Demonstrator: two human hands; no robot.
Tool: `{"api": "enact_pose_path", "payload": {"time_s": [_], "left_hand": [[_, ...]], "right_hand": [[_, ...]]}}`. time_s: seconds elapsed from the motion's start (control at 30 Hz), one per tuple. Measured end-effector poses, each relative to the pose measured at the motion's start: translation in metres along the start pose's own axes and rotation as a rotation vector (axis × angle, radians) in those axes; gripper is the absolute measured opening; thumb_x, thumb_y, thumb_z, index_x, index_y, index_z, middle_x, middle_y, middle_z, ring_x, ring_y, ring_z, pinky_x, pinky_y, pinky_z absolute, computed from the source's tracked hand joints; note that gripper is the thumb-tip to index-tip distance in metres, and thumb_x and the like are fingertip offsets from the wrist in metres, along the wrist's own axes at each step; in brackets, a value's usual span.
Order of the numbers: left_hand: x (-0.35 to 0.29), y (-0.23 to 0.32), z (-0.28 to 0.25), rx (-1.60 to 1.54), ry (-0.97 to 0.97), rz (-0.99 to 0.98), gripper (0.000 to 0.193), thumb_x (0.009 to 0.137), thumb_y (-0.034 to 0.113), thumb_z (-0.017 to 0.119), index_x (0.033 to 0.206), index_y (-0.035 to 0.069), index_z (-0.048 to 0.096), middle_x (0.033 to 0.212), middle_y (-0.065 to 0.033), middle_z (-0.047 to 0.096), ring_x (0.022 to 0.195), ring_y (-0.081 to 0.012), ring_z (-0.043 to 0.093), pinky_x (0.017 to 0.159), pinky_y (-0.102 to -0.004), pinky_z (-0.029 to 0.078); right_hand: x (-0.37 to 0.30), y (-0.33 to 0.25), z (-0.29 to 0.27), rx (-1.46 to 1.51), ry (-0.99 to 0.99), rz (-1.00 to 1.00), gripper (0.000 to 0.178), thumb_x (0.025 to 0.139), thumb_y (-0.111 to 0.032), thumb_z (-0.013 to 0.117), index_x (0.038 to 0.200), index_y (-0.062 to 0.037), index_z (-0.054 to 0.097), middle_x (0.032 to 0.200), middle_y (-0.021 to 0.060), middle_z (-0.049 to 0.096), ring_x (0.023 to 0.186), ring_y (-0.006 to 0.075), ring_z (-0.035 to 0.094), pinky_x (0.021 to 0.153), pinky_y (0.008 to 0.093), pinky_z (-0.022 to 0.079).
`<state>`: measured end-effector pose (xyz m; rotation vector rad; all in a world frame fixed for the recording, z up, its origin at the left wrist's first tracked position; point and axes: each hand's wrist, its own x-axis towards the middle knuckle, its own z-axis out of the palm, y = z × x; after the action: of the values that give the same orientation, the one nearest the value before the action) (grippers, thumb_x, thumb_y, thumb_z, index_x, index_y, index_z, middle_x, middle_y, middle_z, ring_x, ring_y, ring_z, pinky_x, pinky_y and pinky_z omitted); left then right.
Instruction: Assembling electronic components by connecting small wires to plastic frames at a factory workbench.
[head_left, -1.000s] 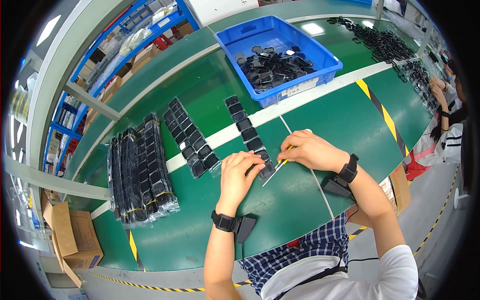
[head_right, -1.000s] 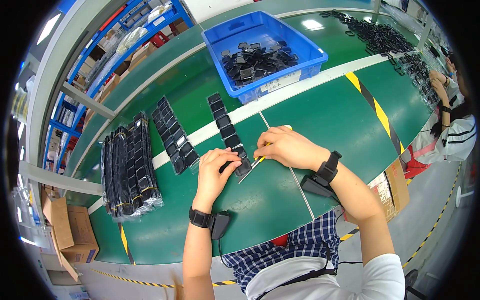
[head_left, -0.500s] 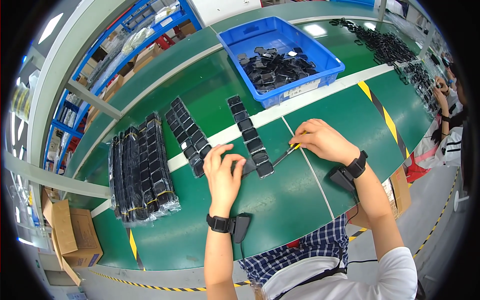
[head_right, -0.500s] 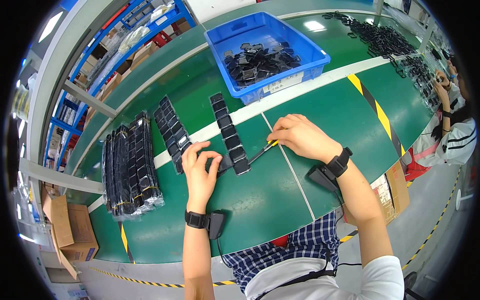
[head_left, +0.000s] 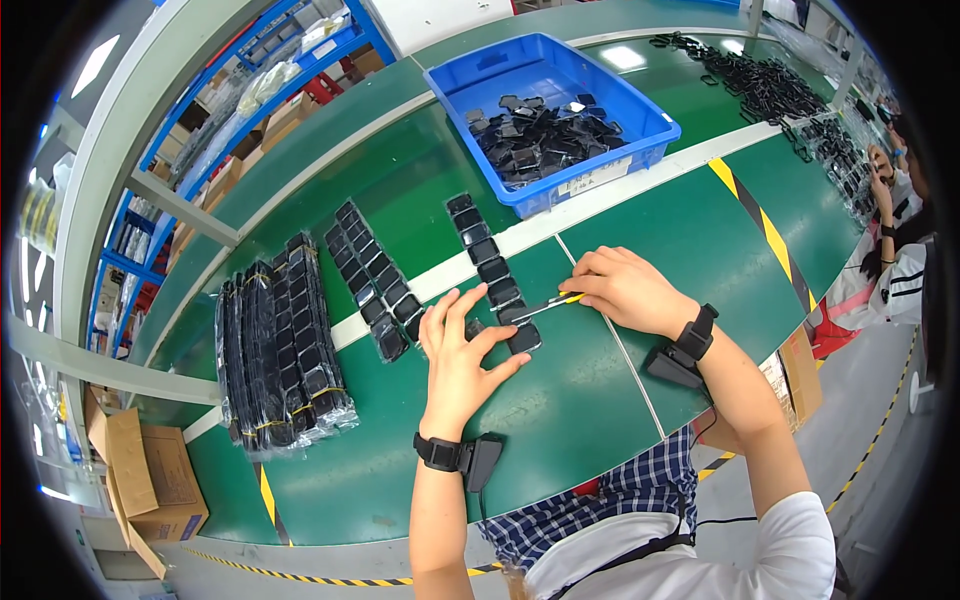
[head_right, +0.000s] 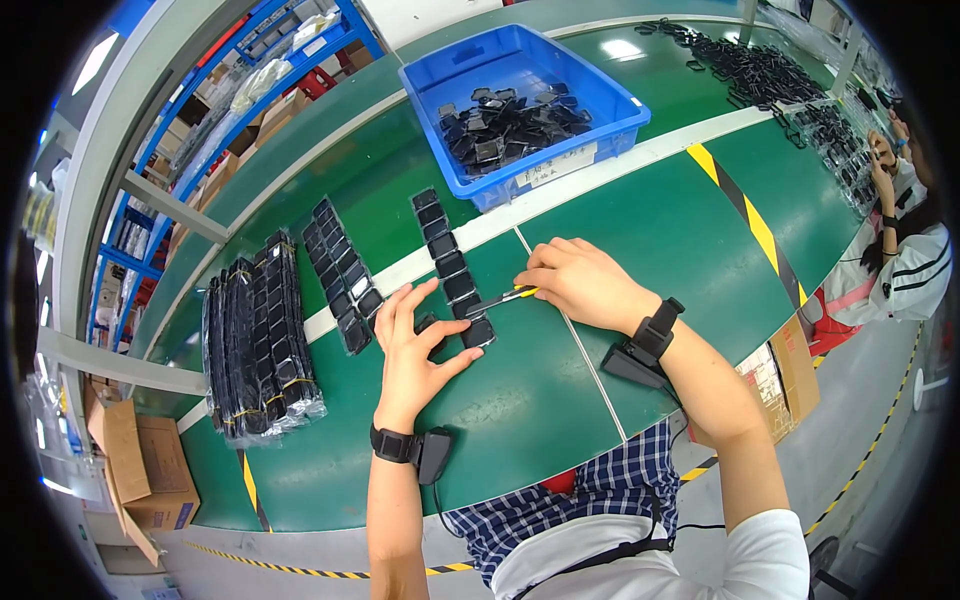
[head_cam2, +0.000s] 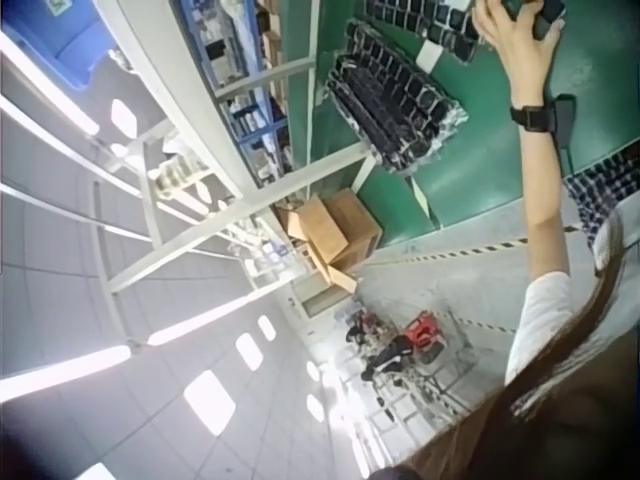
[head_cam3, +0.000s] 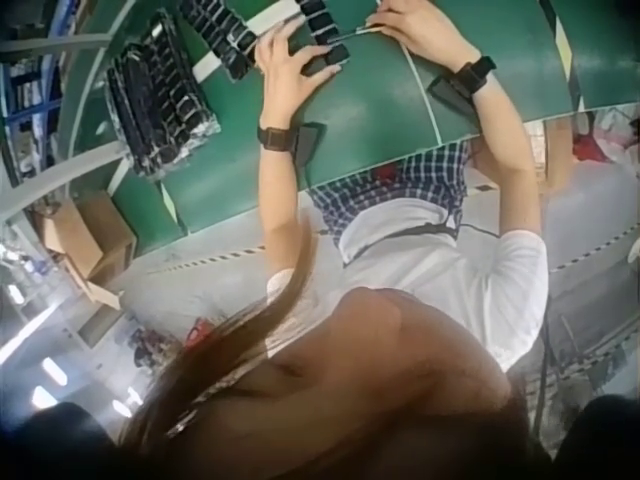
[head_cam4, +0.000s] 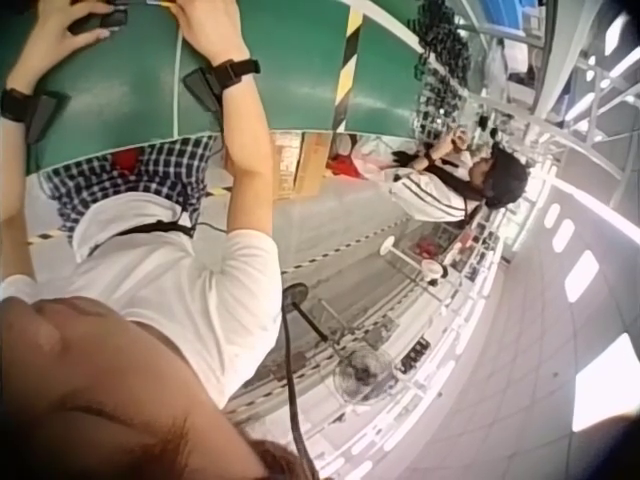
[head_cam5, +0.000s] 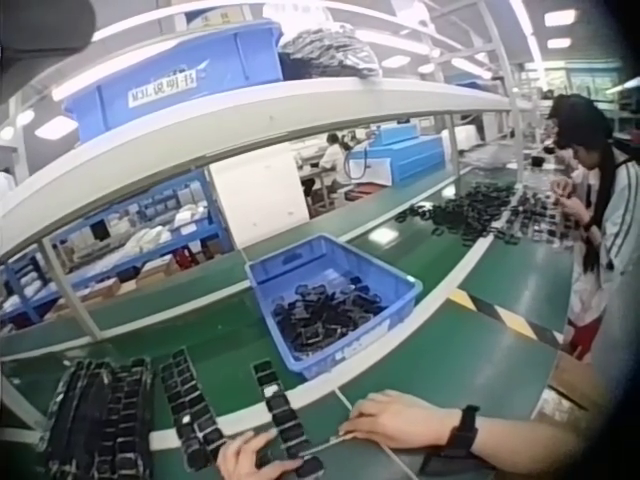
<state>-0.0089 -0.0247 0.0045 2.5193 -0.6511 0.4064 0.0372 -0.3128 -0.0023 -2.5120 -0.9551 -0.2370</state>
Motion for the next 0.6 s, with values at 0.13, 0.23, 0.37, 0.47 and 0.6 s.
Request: {"api": "enact_pose_path", "payload": {"time_s": [0.13,0.23,0.37,0.47,0.6], "left_hand": [[0.001,-0.002,0.002,0.024,0.030,0.072,0.024,0.069,0.024,0.093,0.090,0.019,0.083,0.149,-0.0022,0.056,0.146,-0.0344,0.037,0.121,-0.0505,0.026],[0.001,-0.005,0.006,-0.001,0.071,0.118,0.022,0.069,0.023,0.092,0.088,0.018,0.083,0.148,-0.0007,0.058,0.146,-0.0341,0.037,0.121,-0.0499,0.027],[0.001,-0.009,0.014,-0.111,0.078,0.064,0.017,0.074,0.022,0.090,0.088,0.017,0.082,0.146,-0.0004,0.060,0.145,-0.0330,0.039,0.120,-0.0481,0.029],[0.003,-0.012,0.020,-0.083,0.100,-0.014,0.011,0.080,0.020,0.086,0.088,0.015,0.082,0.142,-0.0001,0.063,0.142,-0.0314,0.043,0.118,-0.0466,0.032],[0.007,-0.013,0.020,-0.109,0.089,0.008,0.008,0.085,0.018,0.083,0.090,0.013,0.081,0.127,-0.0008,0.071,0.130,-0.0284,0.056,0.111,-0.0446,0.040]], "right_hand": [[0.001,-0.002,0.002,0.018,0.015,-0.023,0.032,0.087,-0.013,0.077,0.119,-0.0150,0.075,0.109,0.0009,0.064,0.106,0.0222,0.061,0.098,0.0381,0.049],[0.001,-0.004,0.002,0.027,0.003,-0.041,0.032,0.087,-0.013,0.077,0.118,-0.0161,0.075,0.108,0.0003,0.063,0.105,0.0218,0.061,0.097,0.0377,0.049],[0.001,-0.010,0.003,0.082,-0.065,-0.087,0.027,0.089,-0.014,0.076,0.116,-0.0166,0.076,0.109,0.0003,0.064,0.107,0.0214,0.062,0.097,0.0379,0.049],[0.002,-0.016,0.001,0.099,-0.092,-0.089,0.028,0.089,-0.013,0.076,0.116,-0.0172,0.076,0.109,-0.0001,0.064,0.107,0.0212,0.062,0.097,0.0378,0.049],[0.002,-0.016,0.002,0.120,-0.109,-0.089,0.028,0.088,-0.013,0.076,0.116,-0.0179,0.076,0.109,-0.0001,0.063,0.107,0.0211,0.062,0.098,0.0379,0.049]]}}
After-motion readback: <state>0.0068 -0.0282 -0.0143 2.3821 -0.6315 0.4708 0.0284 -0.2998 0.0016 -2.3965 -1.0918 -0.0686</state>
